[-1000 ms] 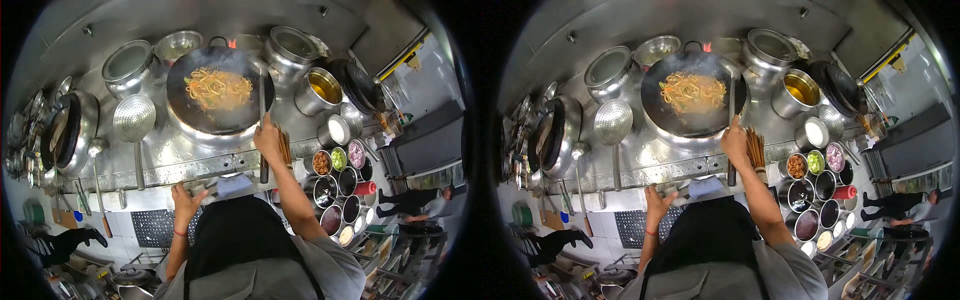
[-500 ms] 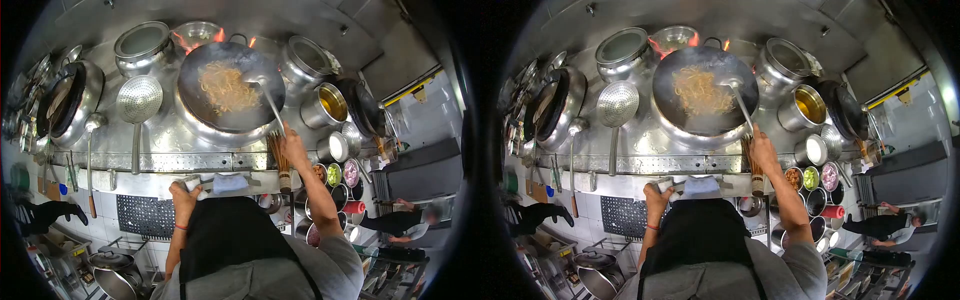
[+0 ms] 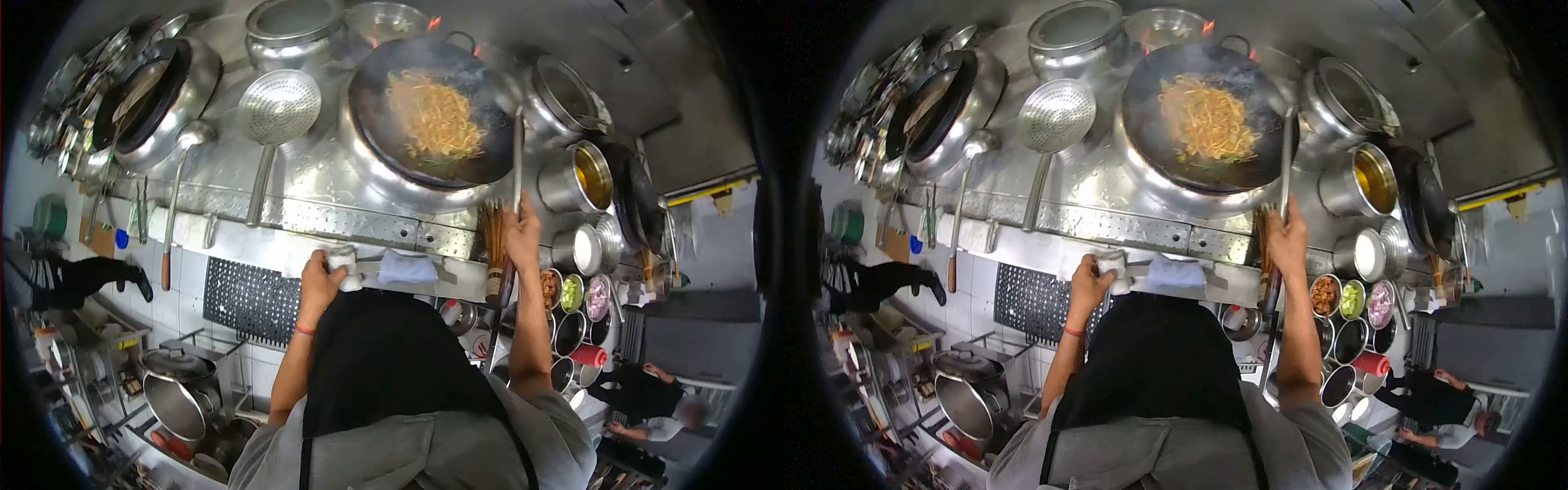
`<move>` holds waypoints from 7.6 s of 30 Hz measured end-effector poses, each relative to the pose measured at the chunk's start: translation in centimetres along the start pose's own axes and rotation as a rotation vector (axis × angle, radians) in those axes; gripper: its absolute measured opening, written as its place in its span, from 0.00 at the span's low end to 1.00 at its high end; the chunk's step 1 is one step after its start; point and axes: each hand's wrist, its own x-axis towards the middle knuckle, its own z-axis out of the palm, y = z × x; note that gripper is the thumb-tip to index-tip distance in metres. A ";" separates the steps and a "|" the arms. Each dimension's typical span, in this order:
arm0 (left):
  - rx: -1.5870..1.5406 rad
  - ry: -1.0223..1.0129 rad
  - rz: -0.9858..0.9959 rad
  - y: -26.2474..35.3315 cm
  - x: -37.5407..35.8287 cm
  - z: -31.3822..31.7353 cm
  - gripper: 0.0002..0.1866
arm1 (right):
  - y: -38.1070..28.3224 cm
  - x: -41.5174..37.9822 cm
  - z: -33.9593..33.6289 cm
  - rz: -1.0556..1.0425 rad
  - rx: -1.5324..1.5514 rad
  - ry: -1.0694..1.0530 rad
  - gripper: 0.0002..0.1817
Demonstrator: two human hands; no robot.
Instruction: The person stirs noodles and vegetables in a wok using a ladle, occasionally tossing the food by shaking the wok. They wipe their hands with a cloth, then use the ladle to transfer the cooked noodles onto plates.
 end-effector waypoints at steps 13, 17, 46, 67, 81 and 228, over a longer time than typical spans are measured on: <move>-1.898 -0.511 -0.260 -1.3 -2.6 -3.6 0.36 | -6.4 -4.8 -0.5 0.267 0.592 0.013 0.29; -2.245 -0.911 -0.393 3.2 -3.2 -2.3 0.33 | -4.3 -5.3 0.1 0.276 0.565 -0.042 0.30; -1.311 -0.725 -0.247 3.4 -3.8 -1.2 0.31 | -5.0 14.2 4.4 0.320 -0.109 -0.100 0.17; -1.215 -0.594 -0.295 11.9 8.8 2.4 0.35 | -2.4 -4.2 4.3 0.119 -0.160 0.156 0.24; -1.167 -0.715 -0.759 17.3 18.8 8.3 0.09 | -1.3 -7.4 2.6 0.169 -0.181 0.142 0.24; -0.836 -1.280 -0.827 8.0 16.4 -2.2 0.08 | -13.0 -9.0 9.2 0.796 1.909 0.001 0.07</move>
